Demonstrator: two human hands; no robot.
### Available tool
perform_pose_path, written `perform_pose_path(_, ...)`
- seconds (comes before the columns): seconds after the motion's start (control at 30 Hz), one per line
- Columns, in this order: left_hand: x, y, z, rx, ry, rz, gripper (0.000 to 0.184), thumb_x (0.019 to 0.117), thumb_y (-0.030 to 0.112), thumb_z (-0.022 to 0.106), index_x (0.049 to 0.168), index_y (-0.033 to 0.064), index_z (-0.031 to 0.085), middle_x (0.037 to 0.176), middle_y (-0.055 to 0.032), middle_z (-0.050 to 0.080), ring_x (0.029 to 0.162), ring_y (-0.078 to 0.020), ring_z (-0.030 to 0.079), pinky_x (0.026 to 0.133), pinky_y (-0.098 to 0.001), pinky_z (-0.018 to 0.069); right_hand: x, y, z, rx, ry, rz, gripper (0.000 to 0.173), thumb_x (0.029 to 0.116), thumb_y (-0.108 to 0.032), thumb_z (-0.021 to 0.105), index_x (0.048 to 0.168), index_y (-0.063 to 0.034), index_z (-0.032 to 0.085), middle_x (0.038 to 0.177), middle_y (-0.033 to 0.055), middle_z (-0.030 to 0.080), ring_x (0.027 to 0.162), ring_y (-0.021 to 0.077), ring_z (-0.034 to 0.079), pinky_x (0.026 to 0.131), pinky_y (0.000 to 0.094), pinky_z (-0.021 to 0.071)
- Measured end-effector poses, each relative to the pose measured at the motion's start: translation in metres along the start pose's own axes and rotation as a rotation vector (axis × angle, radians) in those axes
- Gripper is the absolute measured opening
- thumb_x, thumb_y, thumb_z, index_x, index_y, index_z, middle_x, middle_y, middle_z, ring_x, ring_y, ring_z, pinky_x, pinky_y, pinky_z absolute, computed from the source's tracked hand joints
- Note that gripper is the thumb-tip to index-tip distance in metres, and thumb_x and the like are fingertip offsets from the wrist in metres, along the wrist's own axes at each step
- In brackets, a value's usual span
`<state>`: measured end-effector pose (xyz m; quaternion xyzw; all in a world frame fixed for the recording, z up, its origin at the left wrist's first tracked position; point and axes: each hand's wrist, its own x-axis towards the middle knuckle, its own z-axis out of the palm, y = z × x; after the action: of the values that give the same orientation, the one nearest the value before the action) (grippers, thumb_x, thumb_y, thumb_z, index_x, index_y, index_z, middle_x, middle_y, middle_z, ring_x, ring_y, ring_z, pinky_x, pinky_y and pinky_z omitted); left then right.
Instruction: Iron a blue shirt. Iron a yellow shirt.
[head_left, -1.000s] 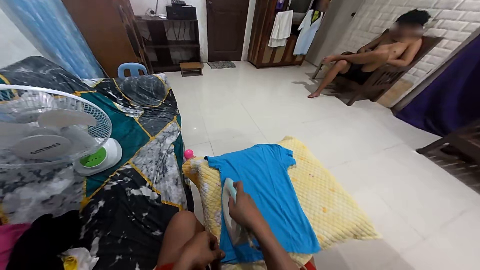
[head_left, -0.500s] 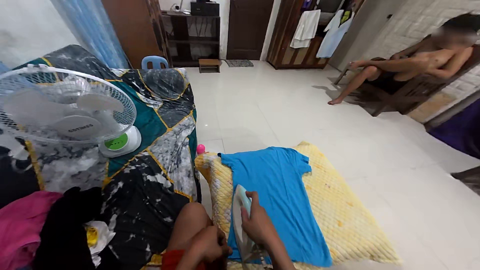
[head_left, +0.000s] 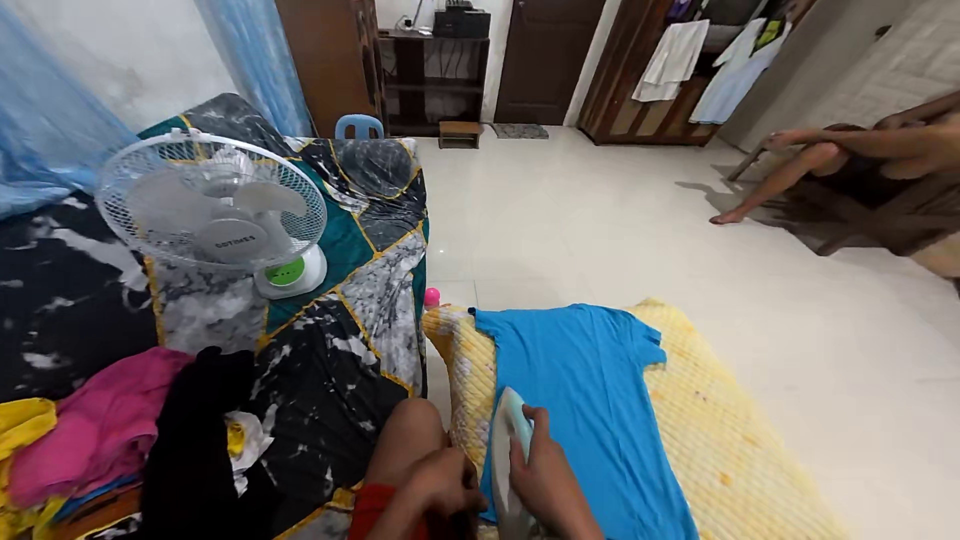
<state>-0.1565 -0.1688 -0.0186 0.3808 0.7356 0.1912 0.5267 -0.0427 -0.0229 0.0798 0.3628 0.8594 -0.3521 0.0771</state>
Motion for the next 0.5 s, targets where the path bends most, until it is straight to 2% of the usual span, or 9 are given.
perform_pose_path(0.1,-0.001,0.004,-0.003,-0.048,-0.025,-0.042,0.037,0.0941,0.045,0.07,0.097,0.0088,0.072,0.085,-0.0094,0.072,0.068,-0.0236,0.068,0.067,-0.0485,0.0578,0.028,-0.005,-0.011,-0.001,0.003,-0.007,0.062,0.1011,-0.028,0.058,0.156,-0.0164,0.032,0.096,0.0147,0.071,0.082,0.0298,0.073,0.076,0.0499,0.0607)
perform_pose_path(0.23,-0.003,0.007,-0.002,-0.047,-0.022,-0.036,0.038,0.0966,0.045,0.068,0.099,0.0067,0.071,0.086,-0.0108,0.071,0.067,-0.024,0.068,0.064,-0.0463,0.0586,0.051,-0.015,-0.02,0.002,0.026,0.011,0.06,0.1022,-0.027,0.057,0.156,-0.0162,0.031,0.1,0.0163,0.072,0.088,0.0317,0.074,0.08,0.0505,0.0602)
perform_pose_path(0.43,0.003,-0.002,0.005,0.005,0.023,0.03,0.041,0.0943,0.047,0.068,0.096,0.007,0.072,0.087,-0.0116,0.072,0.078,-0.0272,0.07,0.075,-0.0547,0.0572,-0.004,0.0,-0.006,-0.002,-0.034,0.028,0.063,0.1016,-0.029,0.056,0.158,-0.0157,0.03,0.098,0.0161,0.073,0.086,0.032,0.074,0.079,0.0517,0.0607)
perform_pose_path(0.5,0.004,-0.001,0.004,0.015,0.011,0.038,0.042,0.0945,0.049,0.068,0.095,0.0071,0.072,0.085,-0.0116,0.071,0.074,-0.0266,0.069,0.073,-0.0531,0.0576,-0.009,0.006,-0.004,-0.01,-0.027,0.024,0.063,0.1003,-0.029,0.057,0.157,-0.0159,0.033,0.096,0.0143,0.073,0.084,0.0304,0.074,0.077,0.0506,0.0609)
